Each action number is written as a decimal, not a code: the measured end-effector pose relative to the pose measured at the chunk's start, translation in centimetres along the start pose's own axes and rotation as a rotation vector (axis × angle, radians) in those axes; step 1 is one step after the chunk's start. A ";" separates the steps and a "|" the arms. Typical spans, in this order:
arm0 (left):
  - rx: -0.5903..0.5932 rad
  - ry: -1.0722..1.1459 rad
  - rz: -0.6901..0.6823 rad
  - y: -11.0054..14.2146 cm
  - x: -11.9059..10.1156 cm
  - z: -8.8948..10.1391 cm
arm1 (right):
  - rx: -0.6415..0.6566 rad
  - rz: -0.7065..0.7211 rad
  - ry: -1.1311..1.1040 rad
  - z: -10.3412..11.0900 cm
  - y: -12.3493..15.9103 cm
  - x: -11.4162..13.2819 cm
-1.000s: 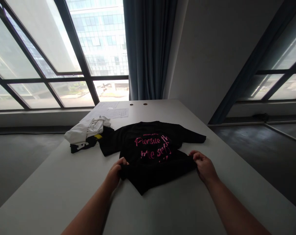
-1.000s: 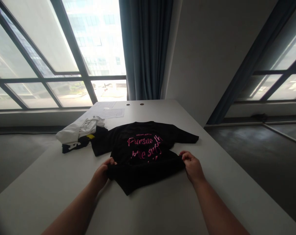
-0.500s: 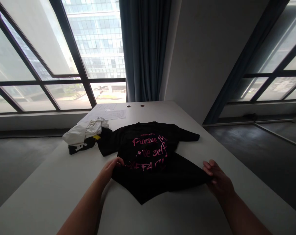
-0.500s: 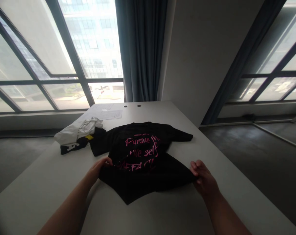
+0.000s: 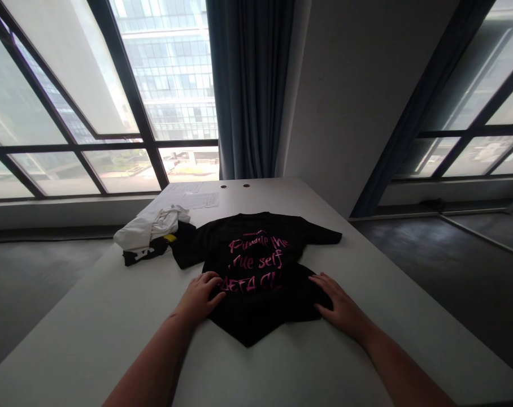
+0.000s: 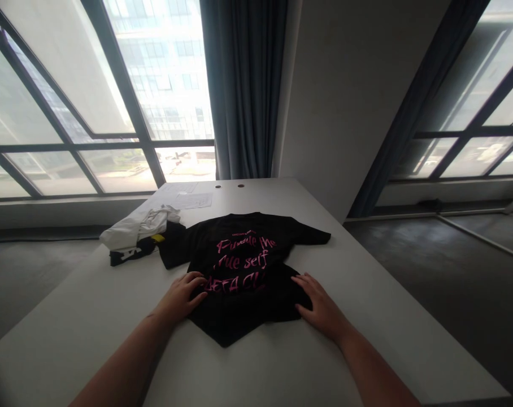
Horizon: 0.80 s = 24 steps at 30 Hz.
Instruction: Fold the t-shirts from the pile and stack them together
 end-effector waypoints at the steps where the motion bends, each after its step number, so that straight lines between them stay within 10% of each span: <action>1: 0.005 -0.004 -0.005 -0.1 0.0 -0.2 | -0.013 -0.010 0.015 0.0 -0.3 -0.3; 17: -0.122 -0.012 -0.131 0.0 -1.8 1.1 | -0.187 -0.068 -0.122 5.2 0.8 1.1; 24: 0.215 0.131 -0.290 1.6 -5.8 -1.4 | -0.133 0.050 0.085 11.1 0.7 5.4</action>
Point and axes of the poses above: each hand's wrist, its own y-axis away from the middle knuckle, its own z-axis out of the back of the hand, x = y × z, the point moved 10 cm from there along -y, towards the middle knuckle, and after that the axes turned 3 degrees about x, right-handed, at the moved point
